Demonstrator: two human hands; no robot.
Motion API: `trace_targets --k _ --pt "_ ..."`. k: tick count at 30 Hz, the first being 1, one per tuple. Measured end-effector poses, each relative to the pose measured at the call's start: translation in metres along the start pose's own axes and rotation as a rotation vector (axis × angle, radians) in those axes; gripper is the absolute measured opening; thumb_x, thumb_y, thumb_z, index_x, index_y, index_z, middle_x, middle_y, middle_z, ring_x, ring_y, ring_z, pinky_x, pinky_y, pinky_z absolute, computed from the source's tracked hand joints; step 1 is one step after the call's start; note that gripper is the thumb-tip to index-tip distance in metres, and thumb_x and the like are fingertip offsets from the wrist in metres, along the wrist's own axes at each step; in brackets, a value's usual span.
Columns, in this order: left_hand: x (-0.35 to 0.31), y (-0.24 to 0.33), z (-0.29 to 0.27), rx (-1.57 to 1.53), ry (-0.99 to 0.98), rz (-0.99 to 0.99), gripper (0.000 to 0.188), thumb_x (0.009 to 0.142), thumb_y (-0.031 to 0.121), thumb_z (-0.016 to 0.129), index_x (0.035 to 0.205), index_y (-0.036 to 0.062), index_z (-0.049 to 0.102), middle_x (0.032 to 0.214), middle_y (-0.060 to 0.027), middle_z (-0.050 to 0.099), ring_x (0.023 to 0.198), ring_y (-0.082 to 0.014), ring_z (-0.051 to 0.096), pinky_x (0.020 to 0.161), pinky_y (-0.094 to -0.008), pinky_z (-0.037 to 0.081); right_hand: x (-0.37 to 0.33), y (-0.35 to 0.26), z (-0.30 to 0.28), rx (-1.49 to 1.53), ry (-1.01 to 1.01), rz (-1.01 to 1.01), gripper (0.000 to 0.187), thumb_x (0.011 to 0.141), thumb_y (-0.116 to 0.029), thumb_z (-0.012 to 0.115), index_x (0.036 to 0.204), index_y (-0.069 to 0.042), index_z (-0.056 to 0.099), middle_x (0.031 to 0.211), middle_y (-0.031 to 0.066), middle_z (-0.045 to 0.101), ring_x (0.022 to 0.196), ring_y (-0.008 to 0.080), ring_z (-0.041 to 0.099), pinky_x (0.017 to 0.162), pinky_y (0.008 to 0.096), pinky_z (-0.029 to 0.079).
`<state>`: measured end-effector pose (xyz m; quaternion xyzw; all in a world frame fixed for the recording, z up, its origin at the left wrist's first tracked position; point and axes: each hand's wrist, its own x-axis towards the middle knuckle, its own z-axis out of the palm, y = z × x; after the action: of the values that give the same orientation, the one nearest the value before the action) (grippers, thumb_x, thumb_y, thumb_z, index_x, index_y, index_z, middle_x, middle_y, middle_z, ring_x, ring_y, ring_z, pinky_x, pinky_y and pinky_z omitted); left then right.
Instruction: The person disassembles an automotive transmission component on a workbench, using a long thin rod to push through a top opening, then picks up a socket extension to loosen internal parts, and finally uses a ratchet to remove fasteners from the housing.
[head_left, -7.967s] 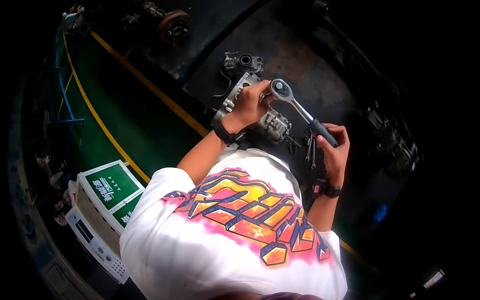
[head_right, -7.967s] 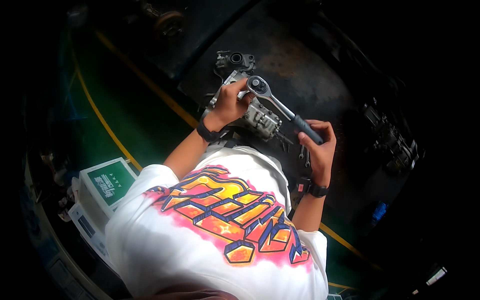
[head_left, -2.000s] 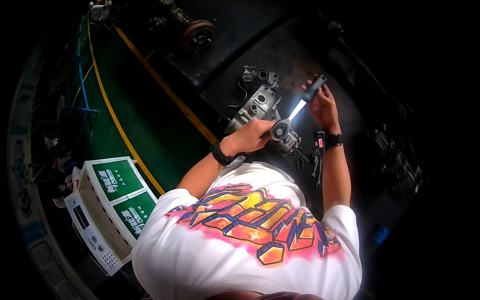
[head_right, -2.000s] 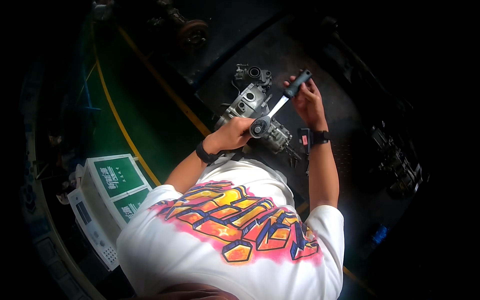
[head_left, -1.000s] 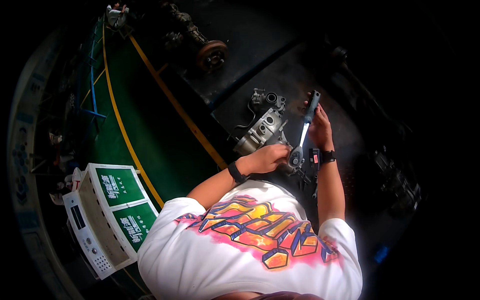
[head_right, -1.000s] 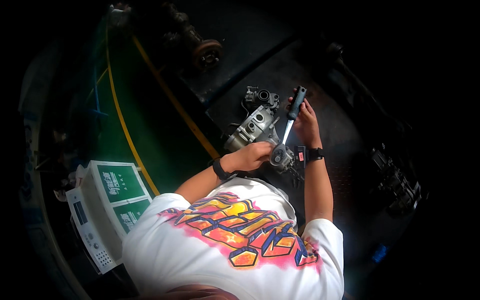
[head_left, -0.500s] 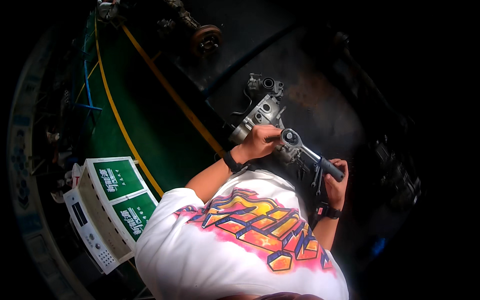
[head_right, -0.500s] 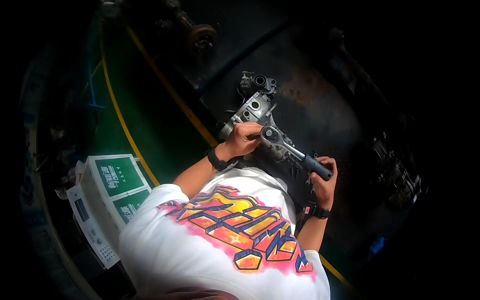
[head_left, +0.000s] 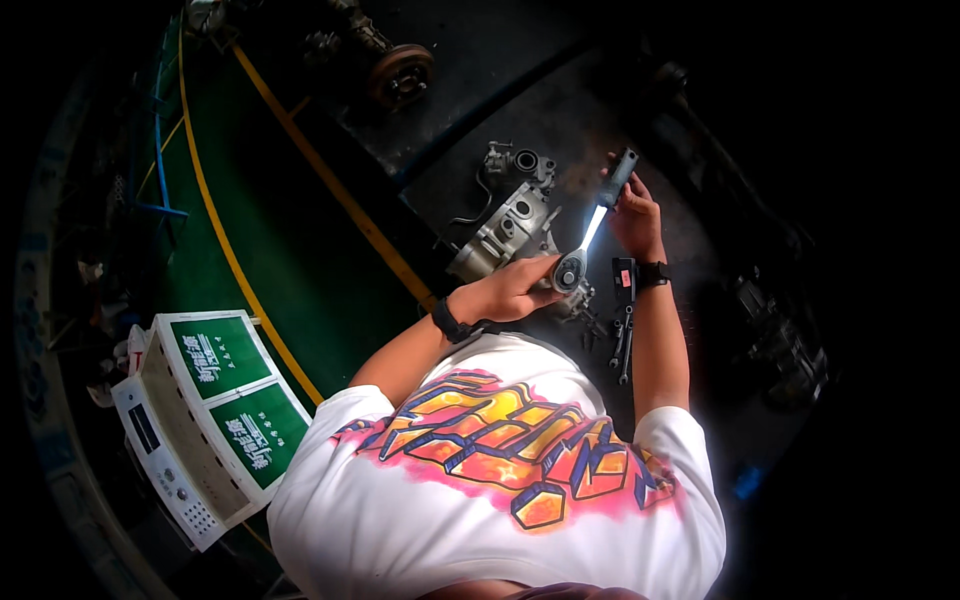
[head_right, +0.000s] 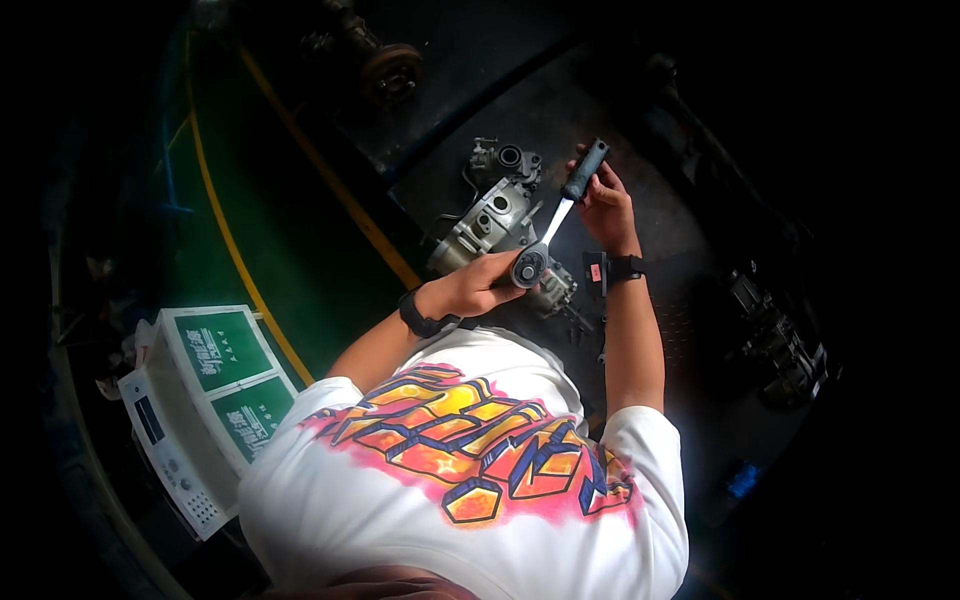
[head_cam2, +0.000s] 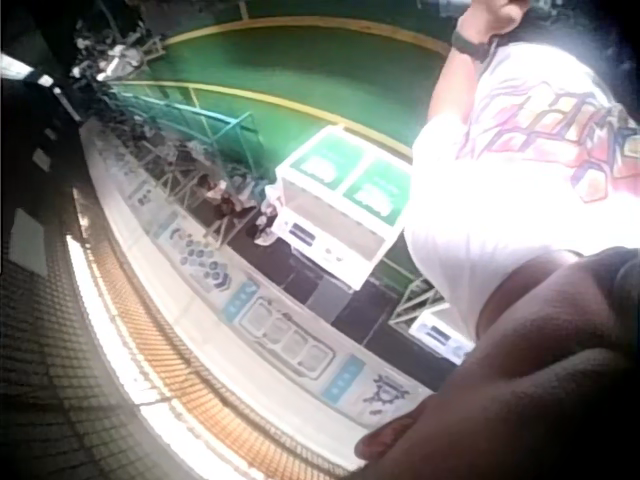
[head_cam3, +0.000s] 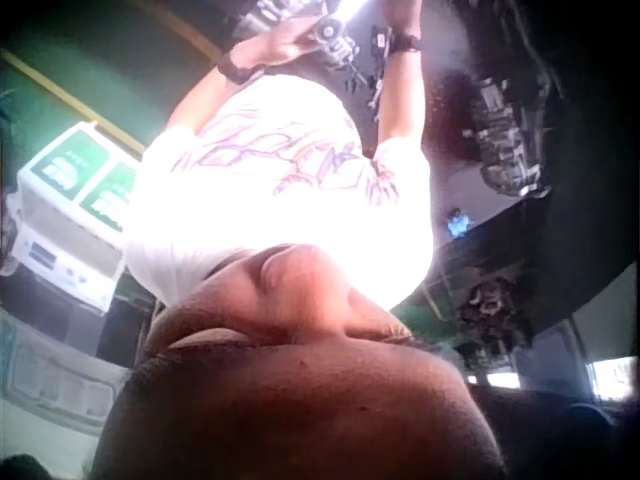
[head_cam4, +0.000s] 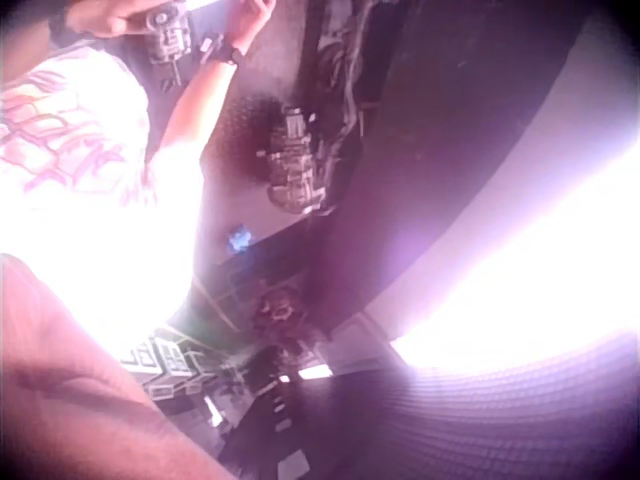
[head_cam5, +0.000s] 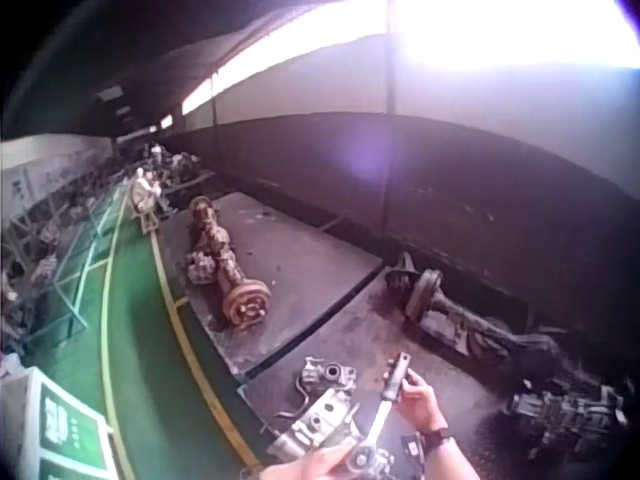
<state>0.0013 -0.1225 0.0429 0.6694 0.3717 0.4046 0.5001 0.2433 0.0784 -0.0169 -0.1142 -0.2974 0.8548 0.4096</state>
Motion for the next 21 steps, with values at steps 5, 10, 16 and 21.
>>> trace_targets --k 5,10,16,21 --pt "-0.003 -0.023 -0.008 0.132 0.024 0.118 0.032 0.100 0.000 0.071 0.131 -0.0021 0.069 0.112 -0.0244 0.078 0.104 -0.0438 0.077 0.088 -0.0451 0.060 -0.022 0.006 0.026 0.016 0.157 -0.083 0.065 0.105 -0.009 0.069 0.165 -0.003 0.046 0.141 0.0130 0.071 0.108 0.0163 0.073 0.090 0.0267 0.054" --pt "0.004 -0.013 -0.020 0.111 0.080 0.085 0.027 0.099 0.001 0.076 0.126 -0.0034 0.075 0.109 -0.0178 0.083 0.101 -0.0272 0.083 0.086 -0.0349 0.062 -0.118 0.018 0.020 0.068 0.393 -0.268 0.053 0.103 -0.004 0.071 0.153 -0.015 0.055 0.146 0.0122 0.067 0.118 0.0207 0.070 0.095 0.0307 0.054" --pt "0.010 -0.014 -0.037 0.168 0.199 0.115 0.023 0.099 0.007 0.080 0.120 -0.0015 0.079 0.104 -0.0129 0.085 0.097 -0.0202 0.084 0.083 -0.0310 0.062 -0.226 0.021 0.131 -0.570 0.623 -0.129 0.053 0.079 -0.006 0.099 0.115 -0.007 0.060 0.126 0.0144 0.071 0.111 0.0170 0.069 0.087 0.0304 0.060" --pt "0.013 -0.021 -0.035 0.192 0.174 0.148 0.023 0.101 0.013 0.082 0.119 -0.0005 0.078 0.101 -0.0116 0.084 0.094 -0.0219 0.084 0.081 -0.0309 0.061 -0.238 0.028 0.133 -0.625 0.636 -0.171 0.050 0.084 -0.010 0.098 0.120 -0.004 0.063 0.126 0.0164 0.074 0.096 0.0185 0.074 0.081 0.0271 0.062"
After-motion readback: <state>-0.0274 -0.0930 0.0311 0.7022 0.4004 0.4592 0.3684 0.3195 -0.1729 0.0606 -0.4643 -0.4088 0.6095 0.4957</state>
